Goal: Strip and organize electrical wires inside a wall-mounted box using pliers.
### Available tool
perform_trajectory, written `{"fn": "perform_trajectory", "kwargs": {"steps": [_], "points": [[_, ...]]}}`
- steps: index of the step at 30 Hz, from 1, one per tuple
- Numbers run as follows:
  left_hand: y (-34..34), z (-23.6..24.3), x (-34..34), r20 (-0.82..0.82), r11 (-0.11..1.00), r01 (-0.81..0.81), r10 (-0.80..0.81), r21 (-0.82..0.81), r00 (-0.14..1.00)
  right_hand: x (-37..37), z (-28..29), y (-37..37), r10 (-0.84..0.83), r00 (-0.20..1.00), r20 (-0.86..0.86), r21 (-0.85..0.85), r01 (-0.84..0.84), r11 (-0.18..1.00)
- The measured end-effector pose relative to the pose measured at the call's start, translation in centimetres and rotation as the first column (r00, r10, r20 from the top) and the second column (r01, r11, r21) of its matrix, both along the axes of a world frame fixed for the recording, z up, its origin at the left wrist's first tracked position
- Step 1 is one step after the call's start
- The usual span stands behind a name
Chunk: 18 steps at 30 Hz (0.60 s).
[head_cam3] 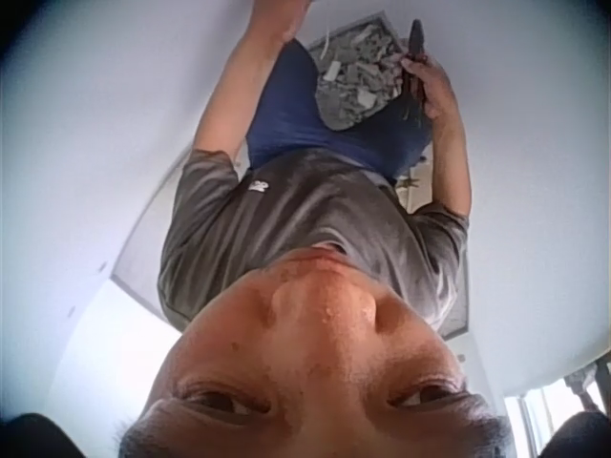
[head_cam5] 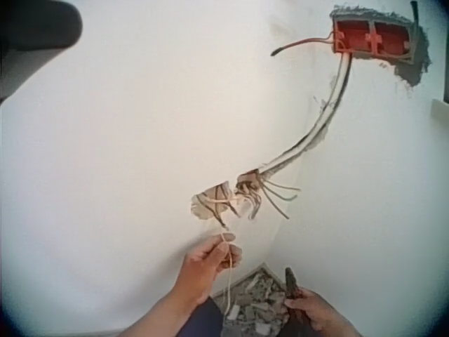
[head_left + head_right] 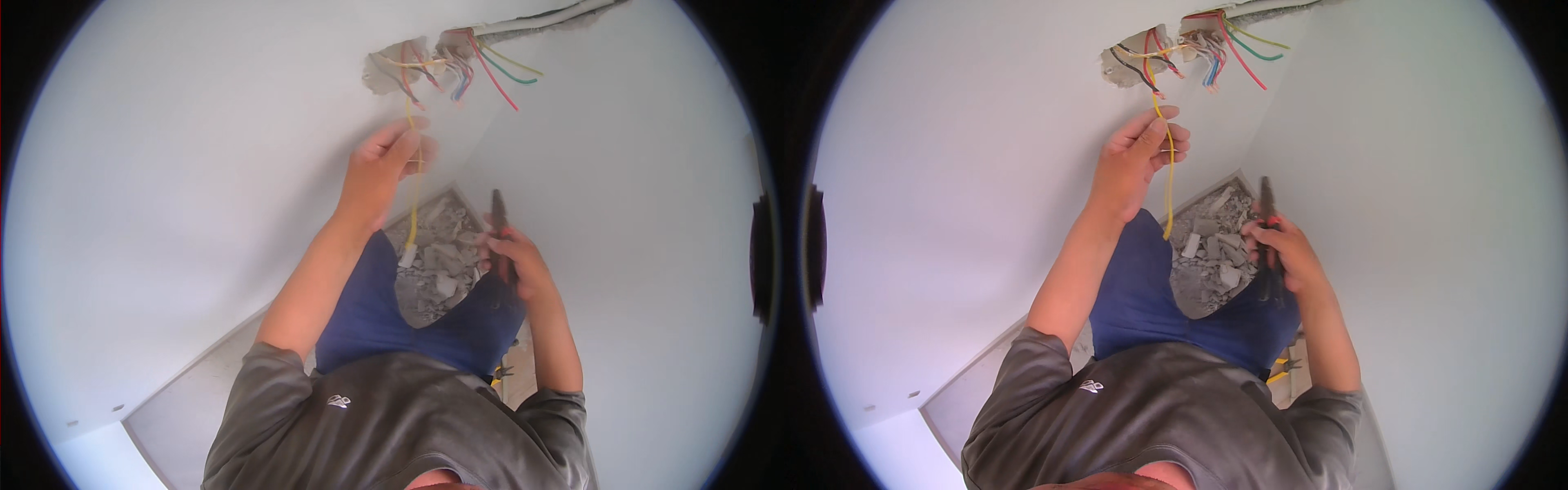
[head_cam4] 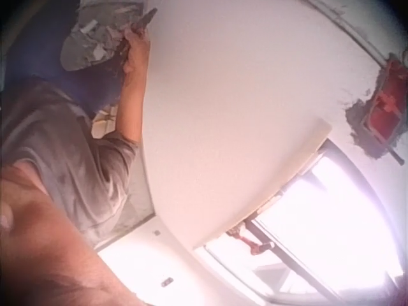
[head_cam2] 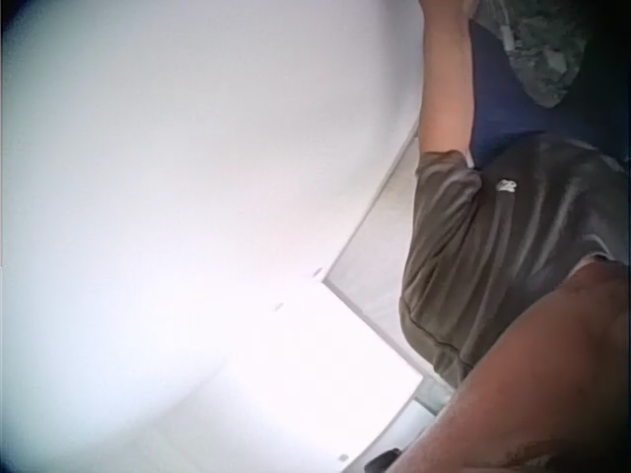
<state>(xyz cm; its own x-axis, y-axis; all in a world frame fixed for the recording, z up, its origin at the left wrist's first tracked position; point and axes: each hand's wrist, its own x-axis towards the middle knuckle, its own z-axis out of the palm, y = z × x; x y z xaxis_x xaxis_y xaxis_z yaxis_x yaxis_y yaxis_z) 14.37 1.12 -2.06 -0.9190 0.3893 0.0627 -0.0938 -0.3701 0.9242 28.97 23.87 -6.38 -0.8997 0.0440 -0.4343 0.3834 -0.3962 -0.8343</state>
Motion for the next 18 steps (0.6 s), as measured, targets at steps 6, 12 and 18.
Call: {"fn": "perform_trajectory", "kwargs": {"steps": [6, 12, 18], "points": [[1.9, 2.1, 1.0, 0.162, 0.881, 0.258, -0.344, 0.397, 0.925, 8.7, -5.7, 9.3, -0.117, 0.992, 0.037, 0.860, 0.028, 0.509], [3.6, 1.5, 0.7, 0.320, 0.887, 0.204, -0.352, 0.415, 0.879, 20.2, -17.1, 13.8, -0.283, 0.879, 0.384, 0.901, -0.289, 0.325], [3.4, 1.0, 1.6, 0.297, 0.987, 0.013, -0.060, 0.157, 0.953, 30.6, -31.5, 10.3, -0.270, 0.788, 0.553, 0.810, -0.433, 0.394]]}}
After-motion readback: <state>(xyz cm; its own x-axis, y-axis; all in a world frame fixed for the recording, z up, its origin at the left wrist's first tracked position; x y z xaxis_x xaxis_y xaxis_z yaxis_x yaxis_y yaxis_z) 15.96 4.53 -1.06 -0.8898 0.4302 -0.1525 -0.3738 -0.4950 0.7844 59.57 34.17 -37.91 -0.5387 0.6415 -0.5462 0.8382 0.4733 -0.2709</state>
